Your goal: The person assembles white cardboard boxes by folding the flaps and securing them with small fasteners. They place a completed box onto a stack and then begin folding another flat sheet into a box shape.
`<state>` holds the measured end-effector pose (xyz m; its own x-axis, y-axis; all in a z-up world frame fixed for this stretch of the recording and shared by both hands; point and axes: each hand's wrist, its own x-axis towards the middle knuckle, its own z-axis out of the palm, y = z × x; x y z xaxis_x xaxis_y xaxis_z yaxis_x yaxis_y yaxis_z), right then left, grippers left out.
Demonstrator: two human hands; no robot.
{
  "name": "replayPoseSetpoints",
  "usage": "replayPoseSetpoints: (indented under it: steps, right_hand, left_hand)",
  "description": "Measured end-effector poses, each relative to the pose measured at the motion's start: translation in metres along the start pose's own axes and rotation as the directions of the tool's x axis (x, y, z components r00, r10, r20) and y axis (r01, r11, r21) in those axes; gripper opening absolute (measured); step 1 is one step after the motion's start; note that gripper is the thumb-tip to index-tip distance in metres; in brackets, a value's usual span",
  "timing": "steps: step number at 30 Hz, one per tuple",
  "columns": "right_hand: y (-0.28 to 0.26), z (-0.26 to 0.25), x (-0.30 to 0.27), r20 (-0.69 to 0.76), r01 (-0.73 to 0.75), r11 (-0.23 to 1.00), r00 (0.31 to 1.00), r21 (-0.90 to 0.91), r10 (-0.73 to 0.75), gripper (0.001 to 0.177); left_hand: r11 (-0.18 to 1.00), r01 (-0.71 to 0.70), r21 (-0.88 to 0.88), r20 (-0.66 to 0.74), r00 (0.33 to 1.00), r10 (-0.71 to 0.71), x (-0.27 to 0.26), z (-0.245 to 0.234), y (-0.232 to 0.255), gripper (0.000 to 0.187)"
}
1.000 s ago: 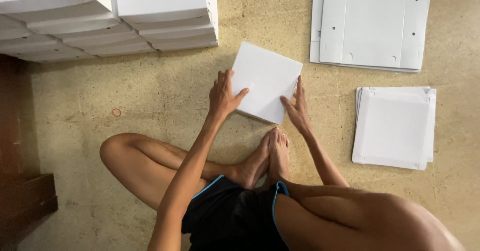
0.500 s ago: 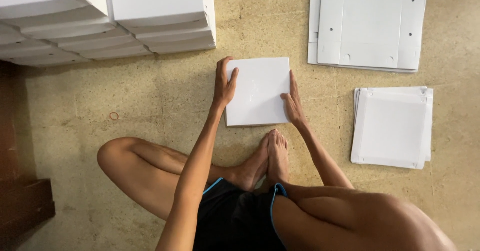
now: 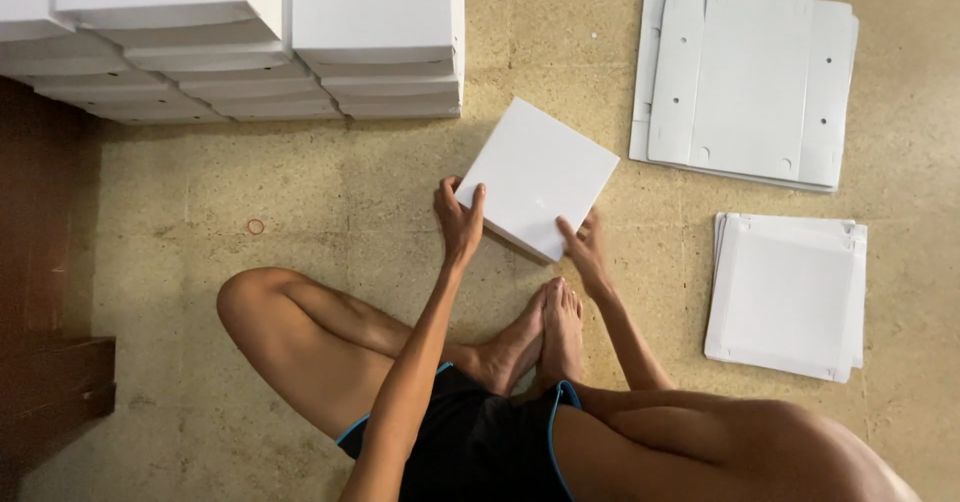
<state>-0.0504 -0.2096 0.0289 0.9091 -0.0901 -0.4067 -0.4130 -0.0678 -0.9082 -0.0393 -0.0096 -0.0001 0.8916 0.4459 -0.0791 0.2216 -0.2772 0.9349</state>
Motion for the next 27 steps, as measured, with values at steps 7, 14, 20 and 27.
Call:
replayPoseSetpoints:
  steps: [7, 14, 20, 27]
  right_hand:
    - [-0.002, -0.009, 0.01, -0.01, 0.01, 1.0, 1.0, 0.029, -0.01, 0.088]
    - [0.009, -0.034, 0.034, -0.031, 0.029, 0.975, 0.999, 0.219, -0.022, 0.073]
    - [-0.014, -0.032, 0.023, -0.012, 0.03, 0.988, 1.0, 0.149, -0.028, 0.069]
    - [-0.02, -0.075, 0.082, 0.08, 0.082, 0.944, 0.99, 0.32, -0.113, 0.055]
  left_hand:
    - [0.984, 0.126, -0.123, 0.131, 0.985, -0.11, -0.015, -0.016, 0.005, 0.053]
    - [0.92, 0.197, -0.338, 0.283, 0.954, -0.101, -0.018, -0.02, 0.005, 0.044]
    - [0.907, 0.211, -0.365, 0.312, 0.945, -0.095, -0.02, -0.025, 0.036, 0.057]
    - [0.929, 0.069, -0.363, 0.346, 0.936, 0.065, -0.011, -0.048, 0.108, 0.071]
